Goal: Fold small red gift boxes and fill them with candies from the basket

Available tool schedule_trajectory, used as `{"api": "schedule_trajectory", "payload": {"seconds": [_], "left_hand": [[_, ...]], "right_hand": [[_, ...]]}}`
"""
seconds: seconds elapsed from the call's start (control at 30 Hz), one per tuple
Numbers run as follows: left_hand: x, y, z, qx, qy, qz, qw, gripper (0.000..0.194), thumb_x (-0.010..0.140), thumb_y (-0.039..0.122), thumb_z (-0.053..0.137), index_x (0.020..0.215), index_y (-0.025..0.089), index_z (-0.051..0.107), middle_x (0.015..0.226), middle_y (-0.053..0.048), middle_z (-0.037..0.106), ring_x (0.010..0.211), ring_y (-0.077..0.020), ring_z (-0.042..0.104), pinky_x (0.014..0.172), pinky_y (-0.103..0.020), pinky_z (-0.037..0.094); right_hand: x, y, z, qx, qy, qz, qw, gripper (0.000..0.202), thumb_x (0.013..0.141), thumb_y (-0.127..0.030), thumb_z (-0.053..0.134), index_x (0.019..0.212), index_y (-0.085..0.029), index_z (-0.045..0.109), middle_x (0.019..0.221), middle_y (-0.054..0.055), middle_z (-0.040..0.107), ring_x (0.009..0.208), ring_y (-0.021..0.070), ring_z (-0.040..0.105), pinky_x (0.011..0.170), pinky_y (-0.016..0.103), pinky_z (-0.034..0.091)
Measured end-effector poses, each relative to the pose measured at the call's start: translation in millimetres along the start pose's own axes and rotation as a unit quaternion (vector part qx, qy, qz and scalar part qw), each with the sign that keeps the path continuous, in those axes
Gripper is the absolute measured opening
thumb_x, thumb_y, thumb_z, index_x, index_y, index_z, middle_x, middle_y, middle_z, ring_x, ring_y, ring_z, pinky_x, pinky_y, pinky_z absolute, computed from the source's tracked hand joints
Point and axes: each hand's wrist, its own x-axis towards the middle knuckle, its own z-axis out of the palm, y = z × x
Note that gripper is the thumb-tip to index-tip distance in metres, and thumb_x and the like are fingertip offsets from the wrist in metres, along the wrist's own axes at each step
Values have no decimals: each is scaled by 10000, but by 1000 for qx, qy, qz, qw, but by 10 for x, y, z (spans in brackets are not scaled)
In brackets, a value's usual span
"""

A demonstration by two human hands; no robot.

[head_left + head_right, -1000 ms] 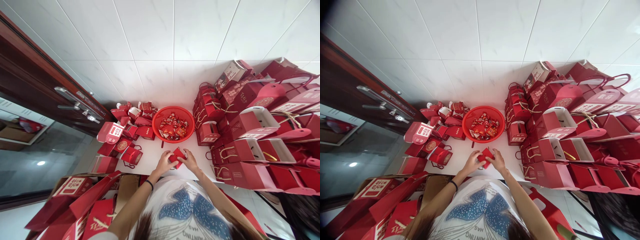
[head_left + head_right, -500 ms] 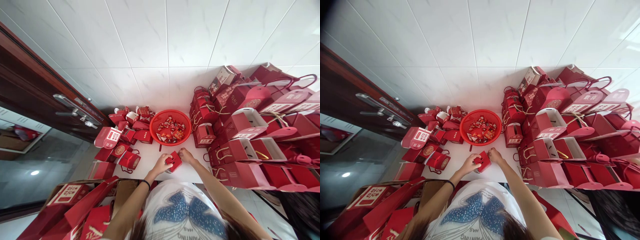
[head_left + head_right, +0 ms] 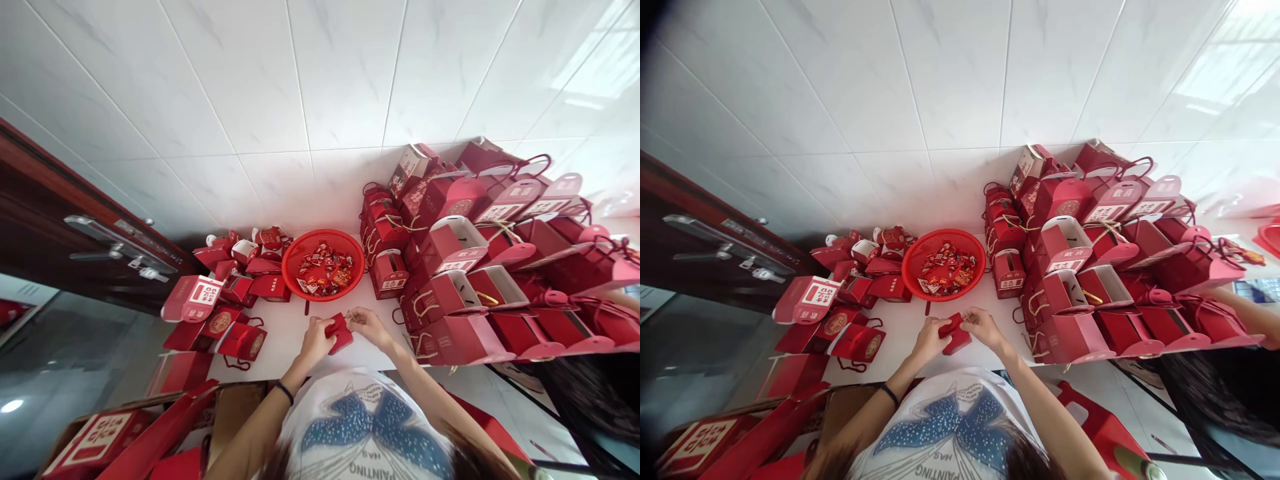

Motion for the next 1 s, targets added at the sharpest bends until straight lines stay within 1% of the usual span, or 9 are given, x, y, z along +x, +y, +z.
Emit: {"api": "schedule_trajectory", "payload": {"seconds": [0.1, 0.2, 0.27, 0.37, 0.63, 0.73, 0.87, 0.93, 1.0], "left_hand": [[45, 347, -61, -115, -4, 21, 993, 374, 691, 54, 586, 1020, 180, 713, 1093, -102, 702, 1117, -250, 638, 1026, -395, 480], [17, 710, -165, -282, -35, 0, 959, 408, 739, 104, 515, 1108, 185, 667, 1198, -101, 690, 1141, -234, 640, 975, -375, 516], [-35, 941, -245, -369, -68, -20, 927, 384, 758, 180, 528, 1122, 191, 651, 1187, -94, 697, 1124, -252, 650, 894, -372, 555], [-114, 1251, -345, -431, -65, -21, 900, 336, 740, 268, 611, 1062, 184, 655, 1159, -89, 700, 1160, -274, 625, 896, -371, 550], [-243, 1934, -471, -541, -128, 122, 822, 397, 736, 236, 677, 1127, 188, 632, 1265, -85, 641, 1273, -265, 540, 1097, -419, 432], [-335, 2197, -521, -549, -178, 184, 796, 372, 763, 216, 673, 1131, 191, 630, 1333, -90, 600, 1320, -280, 505, 1128, -449, 408], [-508, 2451, -632, -519, -254, 277, 767, 395, 783, 243, 708, 1168, 221, 626, 1480, -78, 482, 1376, -308, 454, 1150, -460, 394], [-561, 2505, -676, -494, -281, 301, 766, 415, 801, 266, 715, 1203, 239, 615, 1501, -78, 460, 1346, -319, 491, 1122, -467, 430], [-563, 2529, -676, -468, -269, 316, 780, 420, 825, 269, 703, 1233, 254, 601, 1464, -80, 496, 1290, -304, 546, 1089, -464, 463]], "right_hand": [[-35, -173, 65, -34, -18, -37, 999, 306, 710, -401, 727, 882, -157, 662, 786, 19, 668, 735, 158, 611, 721, 281, 487], [-127, -405, 40, -60, -14, -100, 993, 311, 816, -384, 621, 1032, -163, 652, 940, 47, 696, 858, 179, 647, 798, 298, 511], [-220, -556, -9, -124, 20, -144, 982, 332, 812, -326, 616, 1110, -182, 634, 1016, 54, 693, 923, 192, 649, 847, 316, 517], [-365, -731, -72, -228, 95, -203, 948, 399, 784, -271, 638, 1177, -208, 608, 1090, 72, 685, 997, 220, 642, 895, 349, 517], [-643, -1117, -124, -241, 253, -298, 888, 550, 811, -232, 605, 1349, -204, 491, 1218, 103, 659, 1079, 216, 647, 946, 363, 536], [-771, -1287, -189, -250, 325, -336, 848, 513, 831, -196, 578, 1338, -214, 500, 1255, 102, 649, 1105, 209, 647, 934, 360, 547], [-1061, -1632, -448, -273, 397, -405, 777, 318, 898, -143, 472, 1180, -211, 602, 1112, 78, 705, 995, 182, 680, 849, 337, 564], [-1234, -1890, -651, -274, 440, -443, 732, 230, 894, -130, 472, 1019, -202, 651, 989, 56, 722, 867, 172, 693, 774, 330, 564], [-1384, -2187, -861, -226, 486, -488, 689, 240, 860, -91, 459, 920, -196, 667, 852, 30, 707, 655, 143, 657, 623, 305, 531]]}}
